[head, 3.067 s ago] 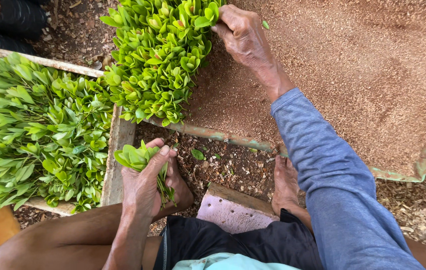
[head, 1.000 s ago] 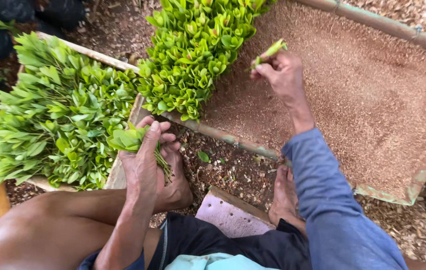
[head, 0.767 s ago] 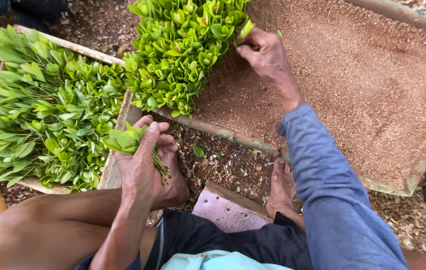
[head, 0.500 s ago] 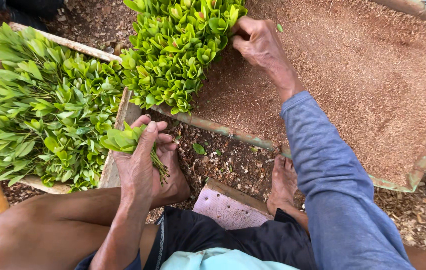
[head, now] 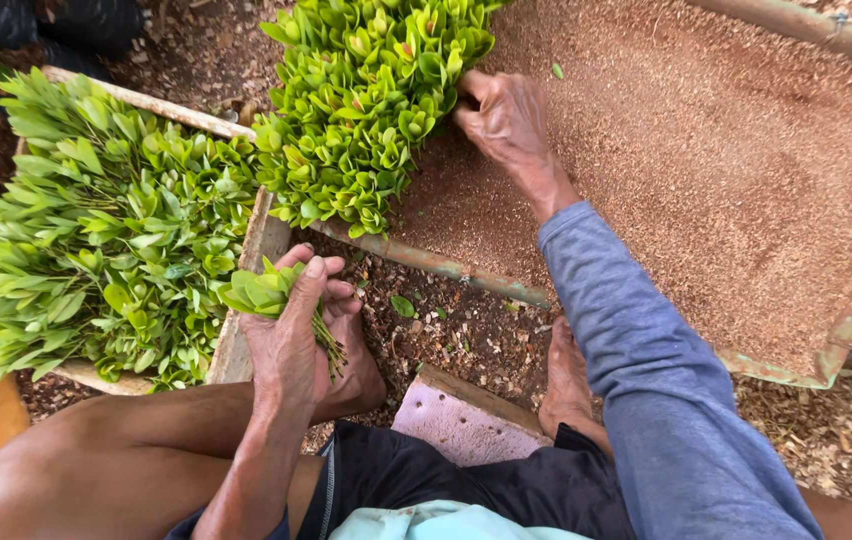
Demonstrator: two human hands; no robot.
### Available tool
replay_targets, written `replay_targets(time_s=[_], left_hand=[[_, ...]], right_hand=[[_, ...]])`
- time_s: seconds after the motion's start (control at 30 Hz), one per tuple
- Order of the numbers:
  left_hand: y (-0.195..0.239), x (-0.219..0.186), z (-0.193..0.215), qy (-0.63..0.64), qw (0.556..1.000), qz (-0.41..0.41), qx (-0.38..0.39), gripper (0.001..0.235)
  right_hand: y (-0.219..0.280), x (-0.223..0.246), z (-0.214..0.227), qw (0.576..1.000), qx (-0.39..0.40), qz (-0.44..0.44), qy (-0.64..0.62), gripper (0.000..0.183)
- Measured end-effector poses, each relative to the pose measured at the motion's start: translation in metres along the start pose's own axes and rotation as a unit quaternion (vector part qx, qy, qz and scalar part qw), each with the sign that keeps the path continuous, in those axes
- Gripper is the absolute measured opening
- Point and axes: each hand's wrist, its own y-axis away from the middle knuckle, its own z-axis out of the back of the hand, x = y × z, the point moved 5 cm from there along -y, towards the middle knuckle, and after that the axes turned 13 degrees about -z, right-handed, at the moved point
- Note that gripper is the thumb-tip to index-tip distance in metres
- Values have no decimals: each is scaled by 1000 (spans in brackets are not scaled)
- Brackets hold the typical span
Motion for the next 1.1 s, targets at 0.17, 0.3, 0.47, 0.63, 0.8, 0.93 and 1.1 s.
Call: replay_targets(time_s=[0.17, 0.3, 0.47, 0.63, 0.8, 0.93, 1.1], left_hand=[[4, -6, -4, 9, 999, -6, 38, 36], [5, 0, -5, -45, 997, -34, 51, 38], [1, 10, -1, -12, 999, -11, 45, 42], [0, -2, -10, 77, 996, 8, 34, 39], [-5, -16, -3, 92, 994, -42, 43, 40], [4, -31, -21, 88, 991, -51, 85, 48], [11, -33, -28, 3, 972, -92, 215, 67]], right_hand=[[2, 25, 29, 992, 39, -48, -111, 21], [9, -3, 1, 992, -7, -96, -79, 5], [10, 10, 1, 995, -14, -70, -67, 9], [13, 27, 25, 1000, -20, -5, -10, 8], [59, 94, 72, 973, -74, -31, -215, 9], [103, 194, 94, 845, 282, -128, -436, 13], [122, 214, 75, 641, 415, -189, -618, 12]])
